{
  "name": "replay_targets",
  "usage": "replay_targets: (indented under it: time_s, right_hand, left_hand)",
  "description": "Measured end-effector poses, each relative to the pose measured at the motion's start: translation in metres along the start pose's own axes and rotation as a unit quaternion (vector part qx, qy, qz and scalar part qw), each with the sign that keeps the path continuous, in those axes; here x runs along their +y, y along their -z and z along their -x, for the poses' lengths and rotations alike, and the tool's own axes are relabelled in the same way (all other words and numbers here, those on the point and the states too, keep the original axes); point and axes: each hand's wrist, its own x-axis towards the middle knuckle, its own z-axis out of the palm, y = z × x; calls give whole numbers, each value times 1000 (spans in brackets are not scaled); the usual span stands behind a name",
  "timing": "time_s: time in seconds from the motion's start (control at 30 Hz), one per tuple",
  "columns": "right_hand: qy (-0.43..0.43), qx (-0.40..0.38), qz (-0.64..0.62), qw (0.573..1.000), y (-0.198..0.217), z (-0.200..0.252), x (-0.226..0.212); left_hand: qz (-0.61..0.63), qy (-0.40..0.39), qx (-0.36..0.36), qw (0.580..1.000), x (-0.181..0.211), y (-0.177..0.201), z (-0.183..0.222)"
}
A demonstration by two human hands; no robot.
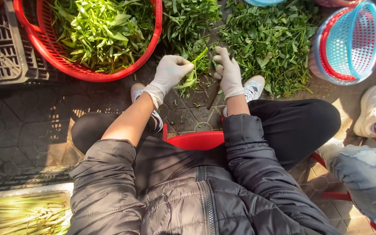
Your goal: A person wearing gloves sorts through leafy green vegetables, trims them with a small knife, and places them into different baskets.
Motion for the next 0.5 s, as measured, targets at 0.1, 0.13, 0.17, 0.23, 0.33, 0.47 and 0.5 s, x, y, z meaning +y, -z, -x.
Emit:
replay_targets:
  time_s: [0.1,0.13,0.17,0.23,0.33,0.47,0.5]
  right_hand:
    - [8,-147,37,988,-19,6,-5]
    - [21,-239,64,969,-20,7,-7]
    - [18,-240,65,969,-24,13,-6]
    - [11,-278,157,948,-36,21,-8]
    - [-23,-131,123,984,-46,11,-15]
    - [45,168,42,984,8,-33,-34]
    - [62,228,-108,966,42,-57,-27]
  left_hand:
    - [80,-12,-16,997,19,31,22]
    - [139,-46,-28,989,31,41,32]
    - [140,-43,-28,989,29,45,37]
    - [186,23,-53,981,26,56,44]
    - [317,45,-77,944,33,74,59]
    - [291,86,-98,948,91,151,99]
    - [287,16,-36,957,88,167,98]
